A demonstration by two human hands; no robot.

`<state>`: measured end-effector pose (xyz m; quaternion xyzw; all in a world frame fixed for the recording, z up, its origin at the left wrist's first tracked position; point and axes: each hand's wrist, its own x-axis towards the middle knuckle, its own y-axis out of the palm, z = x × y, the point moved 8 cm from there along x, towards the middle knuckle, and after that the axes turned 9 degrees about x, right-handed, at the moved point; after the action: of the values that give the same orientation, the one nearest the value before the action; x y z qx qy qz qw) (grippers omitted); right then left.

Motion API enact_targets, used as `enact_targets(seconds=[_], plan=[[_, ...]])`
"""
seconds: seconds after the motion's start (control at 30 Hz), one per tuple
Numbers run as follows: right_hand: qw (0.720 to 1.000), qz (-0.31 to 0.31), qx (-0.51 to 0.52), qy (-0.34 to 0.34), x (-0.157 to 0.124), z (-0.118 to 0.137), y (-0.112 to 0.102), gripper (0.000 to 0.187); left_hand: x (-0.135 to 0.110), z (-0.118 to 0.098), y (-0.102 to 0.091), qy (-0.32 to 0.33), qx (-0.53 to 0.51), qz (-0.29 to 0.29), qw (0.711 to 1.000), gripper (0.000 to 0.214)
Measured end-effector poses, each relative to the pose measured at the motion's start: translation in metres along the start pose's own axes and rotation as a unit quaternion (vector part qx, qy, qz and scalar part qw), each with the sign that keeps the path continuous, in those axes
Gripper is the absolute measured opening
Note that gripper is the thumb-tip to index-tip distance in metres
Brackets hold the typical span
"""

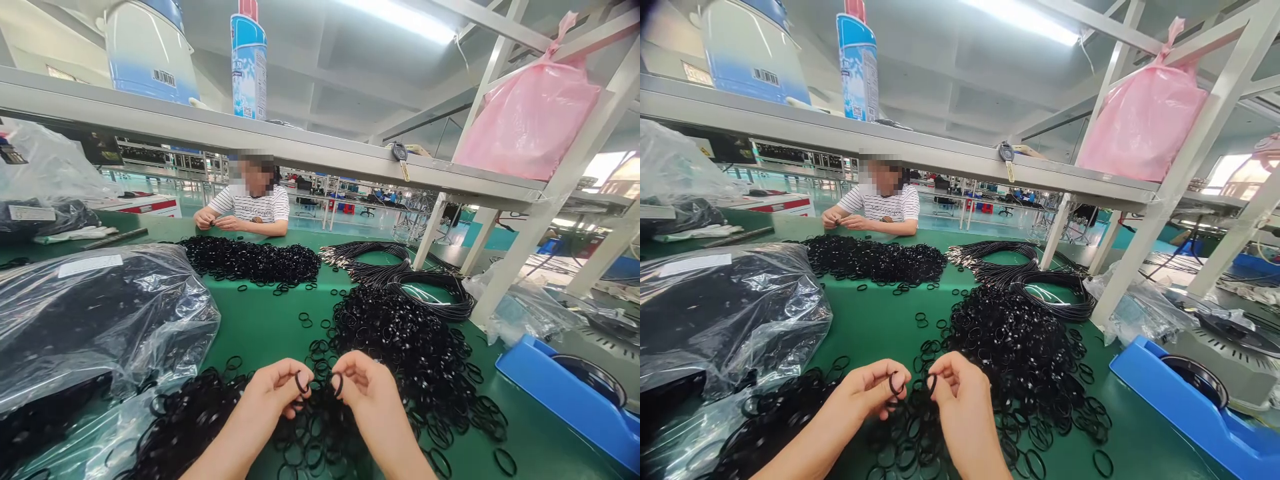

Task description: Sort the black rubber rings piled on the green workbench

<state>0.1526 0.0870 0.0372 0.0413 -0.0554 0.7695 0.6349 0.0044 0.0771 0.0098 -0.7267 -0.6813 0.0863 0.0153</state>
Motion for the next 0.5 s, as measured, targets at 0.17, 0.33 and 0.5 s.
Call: enact_targets(seconds=[0.17, 0.33, 0.5], plan=[[1.000, 0.006, 0.005, 0.006, 0.002, -0.003, -0.005, 0.006, -0.004, -0.009, 0.007, 0.022, 0.054, 0.030, 0.998, 0.031], [0.999, 0.042, -0.029, -0.001, -0.005, 0.003, 0.010, 0.010, -0.009, -0.016, 0.015, 0.049, 0.121, 0.039, 0.991, 0.021], [0.982, -0.006, -0.184, -0.050, -0.004, 0.015, -0.007, 0.012, -0.009, -0.019, 0.003, 0.053, 0.177, 0.004, 0.983, 0.017]])
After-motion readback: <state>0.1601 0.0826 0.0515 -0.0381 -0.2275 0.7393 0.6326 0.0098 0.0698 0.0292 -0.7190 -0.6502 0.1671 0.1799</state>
